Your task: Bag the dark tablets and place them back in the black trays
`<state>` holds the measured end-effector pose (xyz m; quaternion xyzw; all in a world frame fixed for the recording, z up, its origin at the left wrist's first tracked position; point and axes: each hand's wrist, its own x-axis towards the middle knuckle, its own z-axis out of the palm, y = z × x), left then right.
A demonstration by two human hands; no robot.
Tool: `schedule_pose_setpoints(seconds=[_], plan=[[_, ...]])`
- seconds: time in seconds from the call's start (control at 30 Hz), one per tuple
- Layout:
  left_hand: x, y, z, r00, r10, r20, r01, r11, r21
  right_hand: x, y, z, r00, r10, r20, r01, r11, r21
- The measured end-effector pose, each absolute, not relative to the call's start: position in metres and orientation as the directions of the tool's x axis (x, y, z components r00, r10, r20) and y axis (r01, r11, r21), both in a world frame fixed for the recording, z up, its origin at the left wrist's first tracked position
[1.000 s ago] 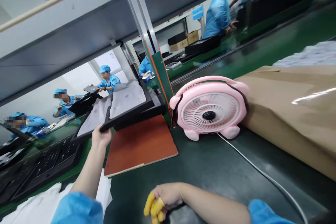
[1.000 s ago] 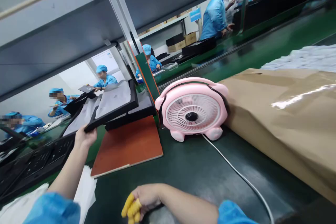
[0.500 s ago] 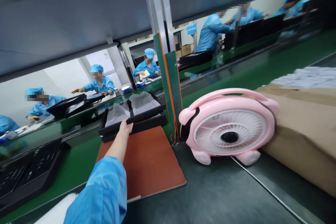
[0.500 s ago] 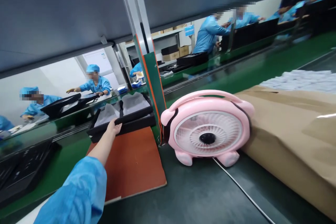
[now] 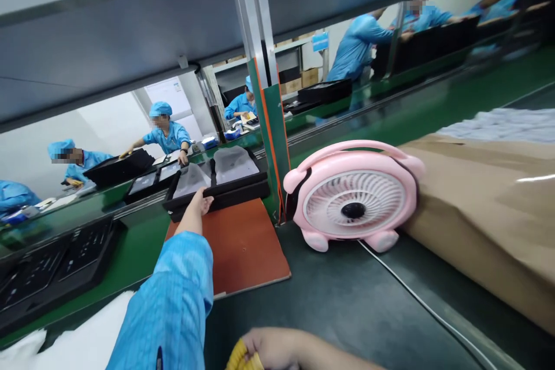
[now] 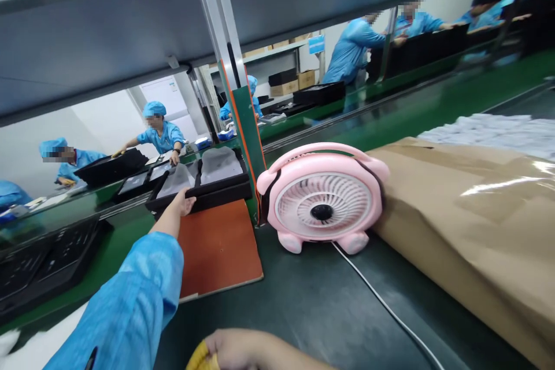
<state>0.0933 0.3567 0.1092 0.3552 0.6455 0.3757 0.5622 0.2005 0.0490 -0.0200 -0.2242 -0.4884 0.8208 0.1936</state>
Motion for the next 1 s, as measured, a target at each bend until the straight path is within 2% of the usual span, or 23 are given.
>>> schedule_pose_setpoints(seconds=[0.13,0.23,0.43,0.57,0.63,0.77,0.87,1.0], plan=[[0.083,0.336,0.104,-0.143,0.92,-0.364,0.278,0.39,0.878,0.208,0.05,0.005,-0.871,0.445,-0.209,-0.087,-0.559,-0.825],[0.072,0.298,0.092,-0.08,0.951,-0.298,0.427,0.302,0.852,0.213,0.056,0.008,-0.847,0.489,-0.208,-0.114,-0.55,-0.827],[0.001,0.2,0.075,0.015,0.961,-0.274,0.625,0.205,0.753,0.217,0.064,0.003,-0.78,0.581,-0.232,-0.124,-0.507,-0.853],[-0.029,0.162,0.089,-0.051,0.998,-0.028,0.675,0.055,0.736,0.217,0.064,0.008,-0.722,0.647,-0.245,-0.144,-0.487,-0.861],[-0.017,0.165,0.099,-0.065,0.99,0.127,0.628,-0.059,0.776,0.216,0.063,0.01,-0.706,0.664,-0.247,-0.153,-0.483,-0.862],[0.05,0.216,0.11,0.161,0.893,0.419,0.518,-0.438,0.734,0.218,0.06,0.013,-0.7,0.673,-0.238,-0.165,-0.477,-0.863],[0.101,0.271,0.107,0.205,0.869,0.45,0.464,-0.491,0.737,0.223,0.062,0.011,-0.698,0.679,-0.227,-0.194,-0.484,-0.853],[0.132,0.331,0.091,0.186,0.877,0.444,0.604,-0.458,0.652,0.225,0.068,0.005,-0.721,0.655,-0.226,-0.22,-0.525,-0.822]])
